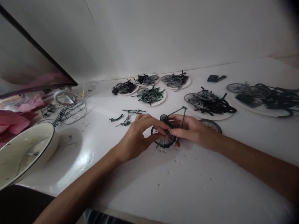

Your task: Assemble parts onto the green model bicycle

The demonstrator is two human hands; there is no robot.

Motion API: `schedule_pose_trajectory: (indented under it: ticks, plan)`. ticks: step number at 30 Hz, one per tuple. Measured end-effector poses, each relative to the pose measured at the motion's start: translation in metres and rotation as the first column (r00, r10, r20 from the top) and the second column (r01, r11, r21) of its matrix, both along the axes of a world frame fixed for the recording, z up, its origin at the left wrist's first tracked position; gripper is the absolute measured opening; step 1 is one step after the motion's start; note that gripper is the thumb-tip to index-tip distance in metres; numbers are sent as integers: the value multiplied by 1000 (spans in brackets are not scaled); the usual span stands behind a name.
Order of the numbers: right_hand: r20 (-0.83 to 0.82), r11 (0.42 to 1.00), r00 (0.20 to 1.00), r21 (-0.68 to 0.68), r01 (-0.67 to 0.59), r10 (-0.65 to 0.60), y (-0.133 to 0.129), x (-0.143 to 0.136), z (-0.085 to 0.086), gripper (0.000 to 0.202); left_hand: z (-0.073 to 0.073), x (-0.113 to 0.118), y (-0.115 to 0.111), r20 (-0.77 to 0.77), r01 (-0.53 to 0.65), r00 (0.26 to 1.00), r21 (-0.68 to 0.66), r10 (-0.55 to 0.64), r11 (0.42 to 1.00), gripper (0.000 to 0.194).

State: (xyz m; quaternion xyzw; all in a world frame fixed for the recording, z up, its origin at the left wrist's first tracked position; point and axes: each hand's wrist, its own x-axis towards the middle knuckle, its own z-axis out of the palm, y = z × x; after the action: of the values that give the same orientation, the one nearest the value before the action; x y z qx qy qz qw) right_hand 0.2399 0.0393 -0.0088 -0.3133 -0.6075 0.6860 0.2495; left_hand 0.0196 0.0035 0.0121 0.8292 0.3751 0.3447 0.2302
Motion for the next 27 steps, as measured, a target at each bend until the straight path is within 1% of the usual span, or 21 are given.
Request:
schedule_pose_trajectory:
  ticks: [4, 7, 11, 15, 19, 21, 23, 24, 27]
  plan:
    - [56, 999, 998, 22, -28, 27, 0, 0, 0, 36, 0, -1, 1, -28, 12, 1000, -16, -12, 1000, 24]
    - [75, 999, 997, 37, -13, 10, -1, -1, 2, 38, -1, -2, 1, -48, 27, 998, -18, -28, 999, 24]
    - [128, 1000, 992, 22, 4, -7, 0, -1, 3, 51, -1, -1, 0, -71, 38, 997, -4, -38, 999, 23]
    - [132, 999, 991, 34, -17, 12, 1, 1, 0, 57, -1, 0, -1, -103, 49, 994, 18, -47, 999, 20]
    - [144, 1000, 990, 8, 1, -2, 1, 3, -3, 66, 0, -1, -3, -118, 32, 993, 41, -27, 999, 18]
    - [132, 1000, 991, 14, 3, -5, 1, 3, -3, 65, 2, -1, -3, -126, 28, 992, 59, -21, 998, 17]
    - [106, 1000, 994, 19, 9, -11, 0, 3, -2, 61, 4, -3, -2, -114, 3, 993, 82, 6, 997, 16]
    - [95, 1000, 995, 12, 16, -17, 0, 3, -2, 60, 5, -4, 0, -95, -29, 995, 92, 38, 995, 14]
    - [69, 997, 995, -38, 74, -72, 0, 3, -4, 65, 6, -15, 11, -18, -178, 983, 124, 181, 976, 8]
